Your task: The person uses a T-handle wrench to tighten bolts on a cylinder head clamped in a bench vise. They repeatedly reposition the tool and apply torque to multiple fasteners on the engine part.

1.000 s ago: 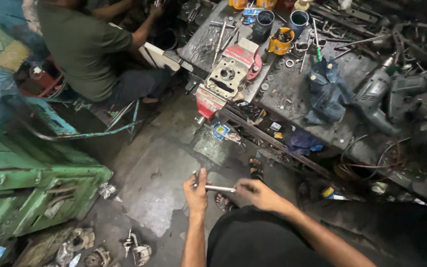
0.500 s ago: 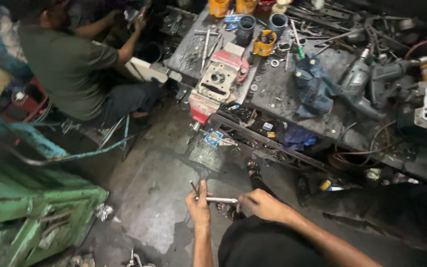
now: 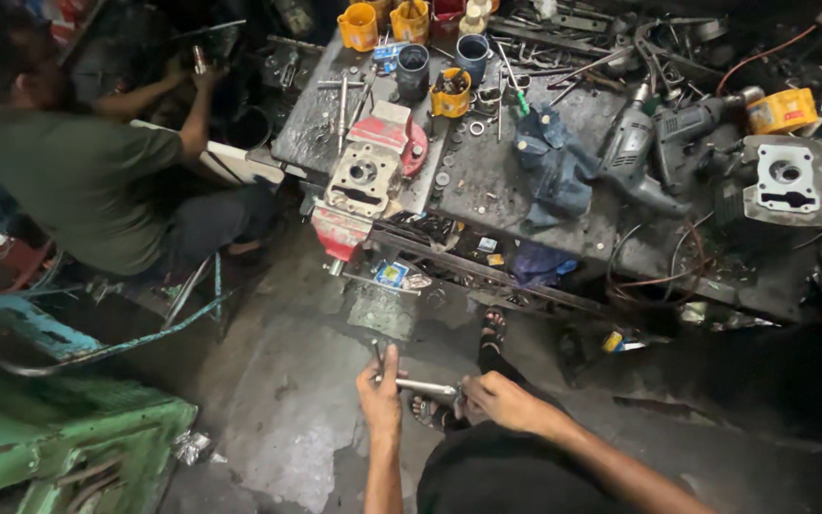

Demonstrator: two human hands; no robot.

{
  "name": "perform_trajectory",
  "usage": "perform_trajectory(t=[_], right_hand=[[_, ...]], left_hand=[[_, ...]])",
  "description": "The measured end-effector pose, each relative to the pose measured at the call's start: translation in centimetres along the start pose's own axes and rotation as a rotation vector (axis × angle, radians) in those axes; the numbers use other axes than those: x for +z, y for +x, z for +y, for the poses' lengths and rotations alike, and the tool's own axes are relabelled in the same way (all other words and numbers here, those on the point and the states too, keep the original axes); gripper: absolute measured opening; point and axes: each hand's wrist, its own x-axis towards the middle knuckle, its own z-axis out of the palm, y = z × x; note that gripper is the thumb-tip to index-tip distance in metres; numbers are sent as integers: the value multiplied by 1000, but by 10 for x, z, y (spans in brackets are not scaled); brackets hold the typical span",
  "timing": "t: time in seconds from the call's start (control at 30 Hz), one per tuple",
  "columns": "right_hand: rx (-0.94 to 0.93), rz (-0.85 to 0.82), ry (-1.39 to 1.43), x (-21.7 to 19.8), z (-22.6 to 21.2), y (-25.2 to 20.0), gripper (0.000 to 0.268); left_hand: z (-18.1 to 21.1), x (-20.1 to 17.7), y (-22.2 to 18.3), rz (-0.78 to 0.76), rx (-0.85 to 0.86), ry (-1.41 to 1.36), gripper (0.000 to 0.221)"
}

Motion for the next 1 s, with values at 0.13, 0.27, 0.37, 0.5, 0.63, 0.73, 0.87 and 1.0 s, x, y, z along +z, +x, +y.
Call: perform_trajectory(t=[0.13,0.27,0.37,0.5,0.63,0.73,0.87,1.0], right_hand=[[-247,5,190,-32,11,9,36],[-287,-39,46,-61,24,20,14],[-274,-35,300,-80,31,34,25],[-180,-187,23,-116,39,53,27],[-397,-162,195,-144,40,63,38],[-287,-313,336,-163,38,71,26],[-257,-339,228,-187,33,84,24],[-172,-358,315,-219,33,95,36]], left_hand=[[26,24,11,-58,103,-35,48],[49,48,6,-67,153,-2,40],[67,65,10,-38,203,-8,42],[80,88,17,-40,213,68,45],[82,105,26,33,191,64,50],[82,114,33,47,213,63,49],[88,126,46,69,181,114,51],[91,140,48,127,130,27,52]])
